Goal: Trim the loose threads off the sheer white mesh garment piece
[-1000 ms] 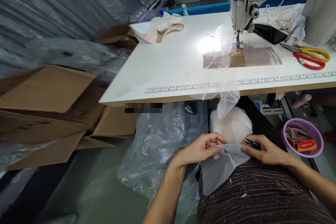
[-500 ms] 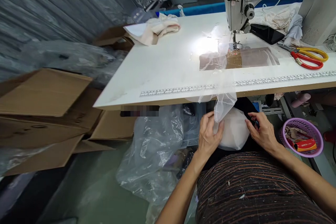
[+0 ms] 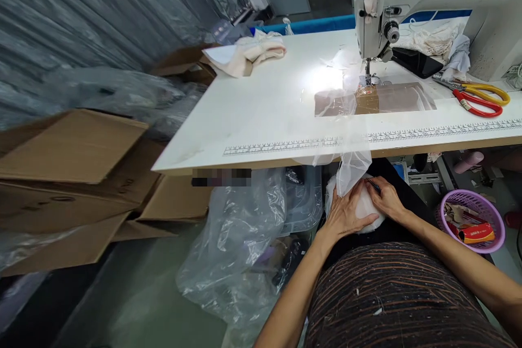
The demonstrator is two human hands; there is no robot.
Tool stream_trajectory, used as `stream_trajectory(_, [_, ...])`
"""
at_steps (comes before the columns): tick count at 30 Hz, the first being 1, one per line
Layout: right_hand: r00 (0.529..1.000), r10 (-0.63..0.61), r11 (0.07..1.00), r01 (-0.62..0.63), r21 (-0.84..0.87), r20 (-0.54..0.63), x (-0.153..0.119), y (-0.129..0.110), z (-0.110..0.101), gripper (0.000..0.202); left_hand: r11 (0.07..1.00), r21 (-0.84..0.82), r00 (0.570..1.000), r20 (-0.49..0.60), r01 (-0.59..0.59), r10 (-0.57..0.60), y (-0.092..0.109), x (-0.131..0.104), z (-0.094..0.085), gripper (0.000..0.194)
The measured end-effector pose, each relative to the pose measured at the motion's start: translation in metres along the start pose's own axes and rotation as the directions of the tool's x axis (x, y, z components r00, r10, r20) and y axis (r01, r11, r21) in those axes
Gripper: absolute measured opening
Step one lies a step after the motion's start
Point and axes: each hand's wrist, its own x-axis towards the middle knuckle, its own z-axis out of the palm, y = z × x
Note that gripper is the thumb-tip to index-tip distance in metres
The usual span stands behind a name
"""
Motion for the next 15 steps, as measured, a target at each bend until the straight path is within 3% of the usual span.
stream_trajectory(4, [0.999,0.044,0.997,-0.044,0.063,0.007,-0.002,0.002,0.006,0.029,0.995,-0.068,0.998,0.007,0.067,-0.067,-0.004,0.000,0.004,0.097])
stream_trajectory(7, [0.998,0.057,0.992,-0.057,0.114,0.008,-0.005,-0.003,0.000,0.034,0.980,-0.180,0.980,-0.163,0.088,-0.118,-0.007,-0.007,0.001,0.089])
stream_trajectory(9, [0.998,0.056,0.989,-0.054,0.139,-0.007,-0.008,-0.008,-0.009,0.038,0.962,-0.258,0.921,-0.348,0.087,-0.176,-0.006,-0.013,-0.006,0.075])
stream_trajectory(12, [0.996,0.024,0.985,-0.009,0.175,-0.086,-0.015,-0.019,-0.022,0.038,0.936,-0.353,0.789,-0.574,0.003,-0.219,0.005,-0.019,-0.023,0.060])
stream_trajectory(13, [0.993,0.001,0.983,0.021,0.183,-0.119,-0.017,-0.023,-0.026,0.037,0.927,-0.373,0.759,-0.614,-0.039,-0.215,0.011,-0.019,-0.030,0.059])
stream_trajectory(15, [0.984,-0.062,0.979,0.093,0.181,-0.167,-0.022,-0.033,-0.031,0.033,0.910,-0.406,0.739,-0.638,-0.085,-0.215,0.024,-0.015,-0.043,0.059])
